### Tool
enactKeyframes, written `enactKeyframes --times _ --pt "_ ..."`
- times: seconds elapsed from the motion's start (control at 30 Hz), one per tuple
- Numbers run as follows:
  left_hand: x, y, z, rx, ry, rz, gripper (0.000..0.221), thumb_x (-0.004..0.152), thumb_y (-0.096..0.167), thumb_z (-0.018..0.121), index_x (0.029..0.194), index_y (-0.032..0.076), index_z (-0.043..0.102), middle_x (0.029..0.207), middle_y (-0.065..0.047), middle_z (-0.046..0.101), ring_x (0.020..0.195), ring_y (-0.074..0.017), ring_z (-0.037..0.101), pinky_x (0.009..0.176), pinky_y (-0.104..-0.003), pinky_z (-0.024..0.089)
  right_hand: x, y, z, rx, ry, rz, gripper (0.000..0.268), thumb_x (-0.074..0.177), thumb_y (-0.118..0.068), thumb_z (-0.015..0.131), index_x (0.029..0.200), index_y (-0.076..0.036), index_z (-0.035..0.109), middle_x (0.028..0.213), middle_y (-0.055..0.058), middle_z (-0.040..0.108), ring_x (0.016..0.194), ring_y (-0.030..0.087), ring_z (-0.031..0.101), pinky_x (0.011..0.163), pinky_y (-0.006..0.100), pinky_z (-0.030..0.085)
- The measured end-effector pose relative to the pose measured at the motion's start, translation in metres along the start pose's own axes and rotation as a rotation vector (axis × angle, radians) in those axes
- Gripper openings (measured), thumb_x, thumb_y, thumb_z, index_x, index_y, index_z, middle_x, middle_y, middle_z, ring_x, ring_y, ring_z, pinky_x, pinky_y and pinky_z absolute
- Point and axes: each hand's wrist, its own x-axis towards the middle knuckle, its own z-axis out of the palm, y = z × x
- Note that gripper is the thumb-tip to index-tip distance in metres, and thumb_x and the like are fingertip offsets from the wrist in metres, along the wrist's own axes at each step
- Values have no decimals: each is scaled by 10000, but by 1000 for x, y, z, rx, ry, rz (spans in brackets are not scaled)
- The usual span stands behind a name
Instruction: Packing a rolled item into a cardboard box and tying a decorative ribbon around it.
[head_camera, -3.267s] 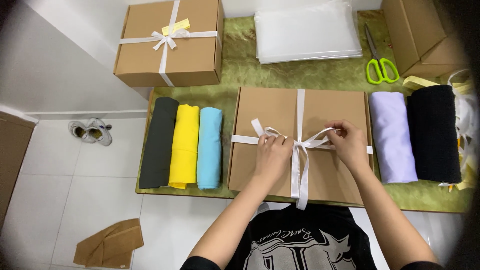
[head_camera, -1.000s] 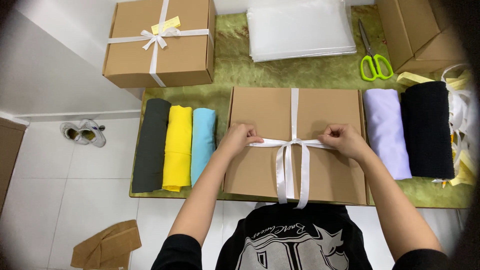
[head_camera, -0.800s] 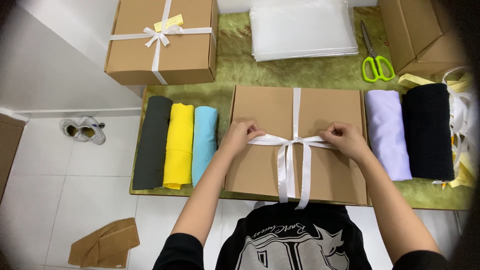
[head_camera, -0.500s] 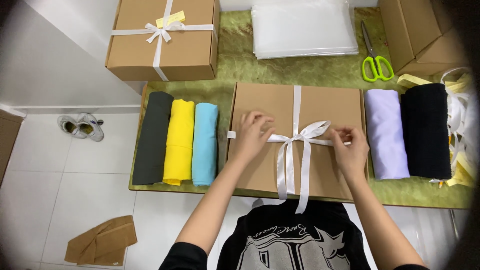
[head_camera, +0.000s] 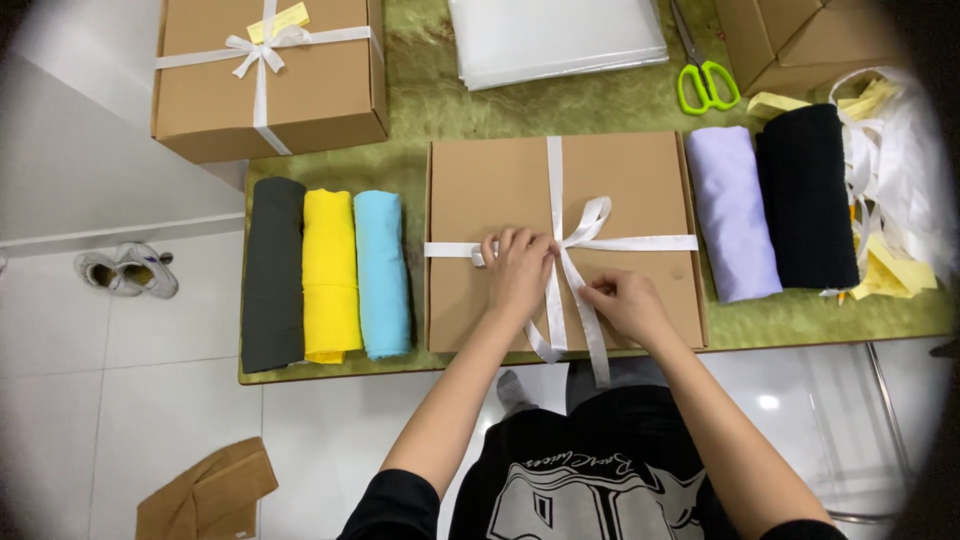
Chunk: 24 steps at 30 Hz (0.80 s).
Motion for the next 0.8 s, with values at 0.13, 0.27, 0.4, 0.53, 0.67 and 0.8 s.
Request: enactKeyframes --times 0.13,0.27,0.4,0.53,0.67,0.8 --pt "2 -1 -13 0 -29 -6 268 919 229 783 1154 304 679 1110 44 673 1236 -189 536 1172 -554 247 -13 -6 -16 6 -18 14 315 871 -367 809 1082 -135 840 920 96 820 955 331 766 853 458 573" --pt "14 0 -19 -27 25 1 286 937 349 787 1201 304 685 1132 13 653 1280 -235 519 1163 -605 246 -5 15 -38 74 -1 30 338 892 -370 803 1140 -140 822 926 95 828 903 268 749 831 406 552" --pt "32 30 -50 -116 20 1 189 981 271 738 1165 267 698 1169 16 639 1261 -241 520 1126 -543 344 12 32 -88 95 96 61 310 907 -390 795 1140 -190 835 923 81 837 905 318 774 822 433 573" --pt "57 70 -35 -225 13 32 114 988 250 725 1101 263 723 1158 25 643 1250 -249 547 1068 -502 423 43 76 -116 194 221 107 269 927 -366 783 1137 -203 823 879 33 810 789 242 739 784 404 572" --pt "84 123 11 -273 -37 104 76 974 247 725 1048 267 733 1138 15 644 1230 -273 580 1029 -496 478 51 122 -149 307 302 153 193 948 -318 787 1097 -201 825 777 -4 773 644 158 702 692 339 554" --pt "107 184 54 -347 -73 161 63 987 235 718 1043 251 740 1146 13 664 1213 -278 611 1012 -483 500 40 183 -199 306 456 193 155 942 -309 789 1051 -209 835 783 7 777 738 213 745 785 374 570"
